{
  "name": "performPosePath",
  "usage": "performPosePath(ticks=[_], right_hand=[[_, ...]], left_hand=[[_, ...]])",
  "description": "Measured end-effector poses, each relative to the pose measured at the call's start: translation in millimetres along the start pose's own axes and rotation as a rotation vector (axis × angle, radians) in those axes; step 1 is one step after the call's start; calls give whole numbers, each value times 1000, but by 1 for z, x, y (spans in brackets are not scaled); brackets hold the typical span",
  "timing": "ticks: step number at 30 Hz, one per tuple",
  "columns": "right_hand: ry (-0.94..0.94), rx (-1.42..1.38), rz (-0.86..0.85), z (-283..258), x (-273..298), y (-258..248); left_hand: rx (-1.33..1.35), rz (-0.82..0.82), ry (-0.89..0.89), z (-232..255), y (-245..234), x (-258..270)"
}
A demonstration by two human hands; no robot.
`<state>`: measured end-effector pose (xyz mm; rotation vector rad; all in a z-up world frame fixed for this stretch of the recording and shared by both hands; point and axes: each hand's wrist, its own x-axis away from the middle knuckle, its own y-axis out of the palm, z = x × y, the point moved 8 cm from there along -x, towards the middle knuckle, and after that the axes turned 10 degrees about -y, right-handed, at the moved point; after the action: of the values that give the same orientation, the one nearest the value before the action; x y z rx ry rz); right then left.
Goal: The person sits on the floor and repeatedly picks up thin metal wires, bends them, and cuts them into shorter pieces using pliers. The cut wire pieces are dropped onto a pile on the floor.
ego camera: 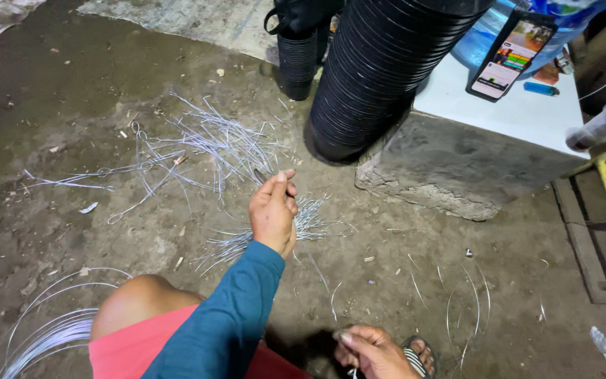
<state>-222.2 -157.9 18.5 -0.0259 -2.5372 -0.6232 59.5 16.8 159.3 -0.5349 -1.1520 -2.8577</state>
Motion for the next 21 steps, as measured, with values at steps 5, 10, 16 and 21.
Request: performPosePath(ticks=[5,10,16,21], right_hand=[[-237,159,290,-103,-4,3],[-667,733,328,-216,15,28],[-753,569,202,-239,23,36],[-807,523,159,-237,29,29]], left_hand=[[-359,-120,8,-3,25,15],[-658,-514,-26,-50,71,65],[-884,-681,-293,-75,86,115],[-985,-716,-310,-66,95,128]])
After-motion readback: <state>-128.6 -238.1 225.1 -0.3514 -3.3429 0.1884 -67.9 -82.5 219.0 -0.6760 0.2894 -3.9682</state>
